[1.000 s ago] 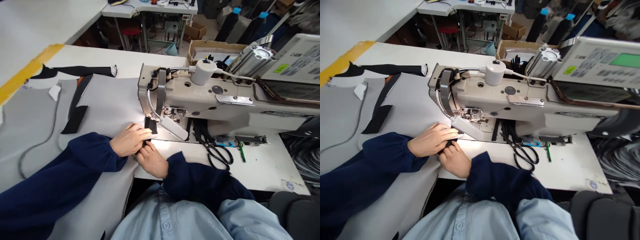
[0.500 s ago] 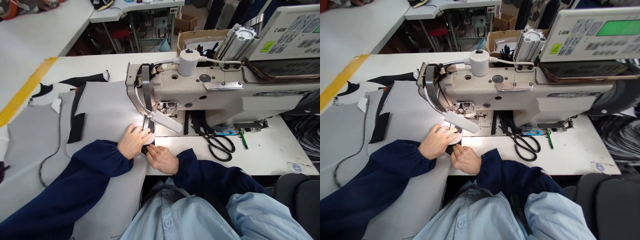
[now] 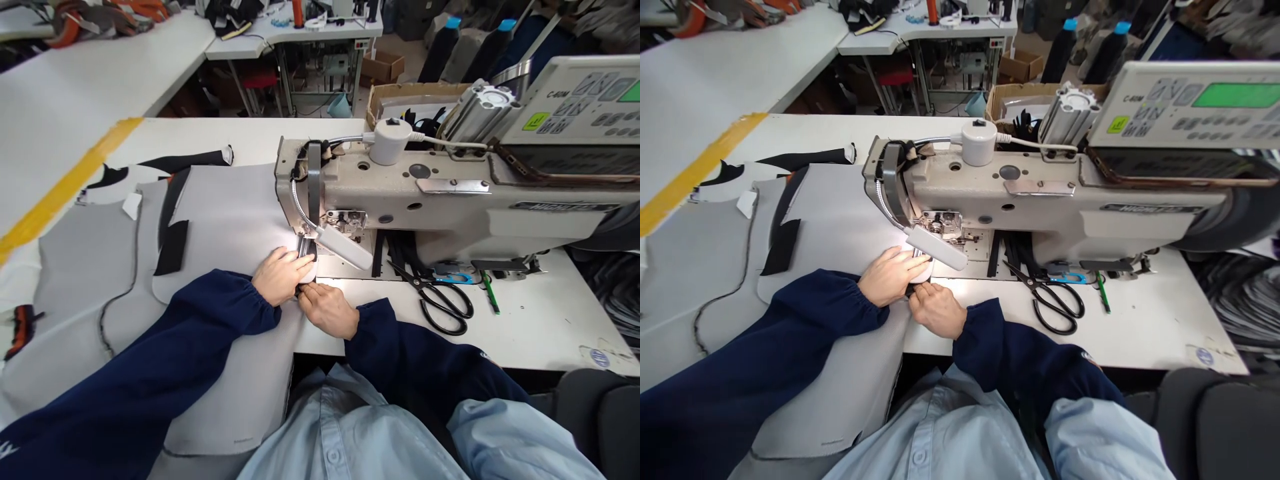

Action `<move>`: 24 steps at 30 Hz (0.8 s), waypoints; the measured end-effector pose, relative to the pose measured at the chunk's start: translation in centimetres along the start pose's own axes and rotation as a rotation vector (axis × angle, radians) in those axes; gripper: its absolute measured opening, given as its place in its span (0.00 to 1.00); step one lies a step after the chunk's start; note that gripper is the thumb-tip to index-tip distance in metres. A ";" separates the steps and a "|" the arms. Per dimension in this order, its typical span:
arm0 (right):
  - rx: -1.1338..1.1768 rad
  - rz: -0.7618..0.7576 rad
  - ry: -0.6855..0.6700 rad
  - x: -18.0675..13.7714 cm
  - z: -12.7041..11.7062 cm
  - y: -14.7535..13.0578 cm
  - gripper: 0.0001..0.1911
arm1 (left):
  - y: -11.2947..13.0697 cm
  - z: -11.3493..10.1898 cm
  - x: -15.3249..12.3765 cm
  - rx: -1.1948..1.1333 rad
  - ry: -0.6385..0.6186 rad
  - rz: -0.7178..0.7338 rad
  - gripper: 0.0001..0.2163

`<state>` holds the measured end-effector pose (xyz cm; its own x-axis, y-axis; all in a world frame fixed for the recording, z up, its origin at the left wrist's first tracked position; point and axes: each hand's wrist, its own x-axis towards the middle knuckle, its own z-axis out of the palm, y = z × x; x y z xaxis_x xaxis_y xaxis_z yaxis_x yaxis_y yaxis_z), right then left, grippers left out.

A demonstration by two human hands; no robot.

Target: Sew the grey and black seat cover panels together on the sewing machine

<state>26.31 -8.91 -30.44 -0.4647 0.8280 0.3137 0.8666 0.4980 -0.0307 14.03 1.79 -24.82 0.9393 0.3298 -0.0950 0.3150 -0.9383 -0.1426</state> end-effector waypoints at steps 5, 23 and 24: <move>-0.046 0.004 0.100 0.8 0.8 1.7 0.14 | -1.6 0.1 0.9 0.023 0.080 0.004 0.18; -0.011 0.044 0.013 1.0 1.0 3.0 0.16 | -2.1 -0.2 1.9 0.099 0.122 0.127 0.13; -0.009 0.050 0.007 1.2 1.0 3.1 0.16 | -2.0 -0.3 2.1 0.084 0.105 0.110 0.13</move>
<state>28.26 -6.14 -31.07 -0.4197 0.8499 0.3186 0.8903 0.4538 -0.0380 15.41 4.31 -24.43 0.9779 0.2089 -0.0122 0.2012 -0.9548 -0.2189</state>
